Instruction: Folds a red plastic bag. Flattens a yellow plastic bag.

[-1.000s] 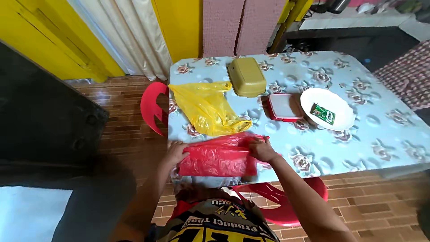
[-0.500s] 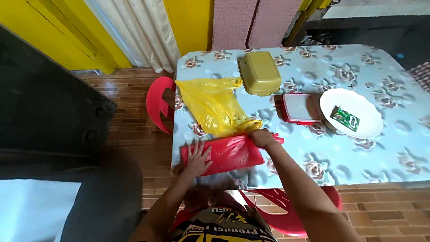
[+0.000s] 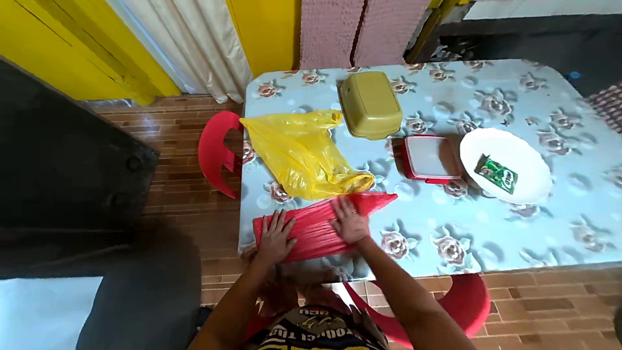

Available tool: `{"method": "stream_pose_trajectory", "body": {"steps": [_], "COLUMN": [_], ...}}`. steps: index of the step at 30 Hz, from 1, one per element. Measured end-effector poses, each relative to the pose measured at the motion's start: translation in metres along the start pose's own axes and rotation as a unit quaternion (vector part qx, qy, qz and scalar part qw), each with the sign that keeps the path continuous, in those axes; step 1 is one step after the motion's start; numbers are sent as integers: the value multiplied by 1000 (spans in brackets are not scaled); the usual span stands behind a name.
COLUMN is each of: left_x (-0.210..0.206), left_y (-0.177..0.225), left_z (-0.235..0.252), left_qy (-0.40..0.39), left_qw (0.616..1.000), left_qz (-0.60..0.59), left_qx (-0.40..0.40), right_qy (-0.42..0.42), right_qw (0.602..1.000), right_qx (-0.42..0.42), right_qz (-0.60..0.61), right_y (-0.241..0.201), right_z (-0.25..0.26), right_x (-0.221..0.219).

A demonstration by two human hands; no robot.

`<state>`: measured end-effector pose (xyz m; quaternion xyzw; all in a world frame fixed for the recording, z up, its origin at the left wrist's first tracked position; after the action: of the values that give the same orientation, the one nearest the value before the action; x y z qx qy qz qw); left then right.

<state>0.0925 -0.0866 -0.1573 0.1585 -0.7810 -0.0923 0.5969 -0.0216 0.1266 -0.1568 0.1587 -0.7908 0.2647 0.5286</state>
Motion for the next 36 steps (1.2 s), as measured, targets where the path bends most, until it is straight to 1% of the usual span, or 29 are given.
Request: {"method": "stream_pose_trajectory", "body": {"steps": [1, 2, 3, 5, 6, 7, 8, 9, 10, 11, 13, 14, 16, 17, 18, 20, 23, 24, 26, 27, 30, 32, 34, 35, 36], "left_x": [1, 1, 2, 8, 13, 19, 24, 27, 27, 24, 17, 14, 15, 17, 19, 20, 21, 22, 26, 27, 30, 40, 50, 53, 53], "left_y": [0, 1, 1, 0, -1, -3, -5, -8, -11, -17, -31, -39, -49, -50, -51, -53, -55, -56, -57, -58, -61, -62, -67, -70, -73], "left_z": [0, -1, -1, -2, -4, -9, -16, -25, -34, -43, -56, -59, -60, -59, -57, -54, -53, -53, -51, -51, -50, -47, -44, -43, -42], "left_qy": [0, -7, -18, -37, -49, -50, -47, -61, -87, -117, -148, -148, -98, -72, -73, -107, -157, -165, -162, -159, -153, -130, -99, -90, -82], "left_qw": [1000, 1000, 1000, 999, 998, 998, 997, 995, 991, 987, 982, 983, 989, 990, 989, 986, 980, 978, 975, 973, 969, 963, 946, 934, 924], "left_qz": [-1, -3, -5, -21, -27, -24, -21, -24, -30, -33, -27, -26, -36, -46, -63, -87, -84, -90, -122, -138, -171, -228, -309, -344, -372], "left_qx": [-2, -3, -3, -8, -12, -26, -49, -72, -93, -105, -115, -109, -109, -114, -109, -98, -93, -92, -95, -96, -89, -56, 1, 20, 23], "right_qy": [35, 51, 43, -22, -17, 26, 89, 141, 167, 155, 68, 37, 50, 54, 47, 19, -18, -43, -106, -114, -81, -41, 6, 24, 38], "right_qw": [999, 998, 998, 997, 997, 997, 995, 989, 983, 978, 971, 968, 961, 961, 964, 970, 974, 977, 979, 975, 952, 935, 925, 923, 924], "right_qx": [-23, -38, -50, -72, -77, -67, -36, 15, 78, 141, 224, 245, 271, 268, 259, 240, 221, 198, 124, 93, 50, 34, 10, -6, -20], "right_qz": [-7, -10, -21, -12, 9, 25, 32, 31, 23, 24, 37, 41, 41, 41, 44, 43, 45, 61, 124, 165, 289, 350, 379, 383, 380], "right_y": [31, 57, 77, 94, 93, 89, 81, 71, 60, 50, 36, 33, 34, 35, 35, 33, 32, 33, 34, 35, 40, 44, 53, 56, 58], "right_z": [-2, -6, -9, -12, -14, -18, -25, -35, -47, -58, -74, -79, -82, -81, -78, -73, -64, -59, -47, -40, -25, -14, -2, 2, 6], "right_x": [7, 13, 18, 29, 37, 47, 55, 60, 57, 50, 26, 14, 3, 3, 5, 10, 18, 23, 41, 53, 78, 87, 86, 84, 82]}}
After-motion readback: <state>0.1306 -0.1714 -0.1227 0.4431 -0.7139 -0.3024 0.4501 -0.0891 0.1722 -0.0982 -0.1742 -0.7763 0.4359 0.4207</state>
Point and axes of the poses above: each hand's wrist, its own z-axis towards the middle knuckle, its own x-axis out of the back of the hand, y = z × x, the point moved 8 cm from there along z, towards the middle knuckle, and after that the axes turned 7 degrees about x, right-handed, at the moved point
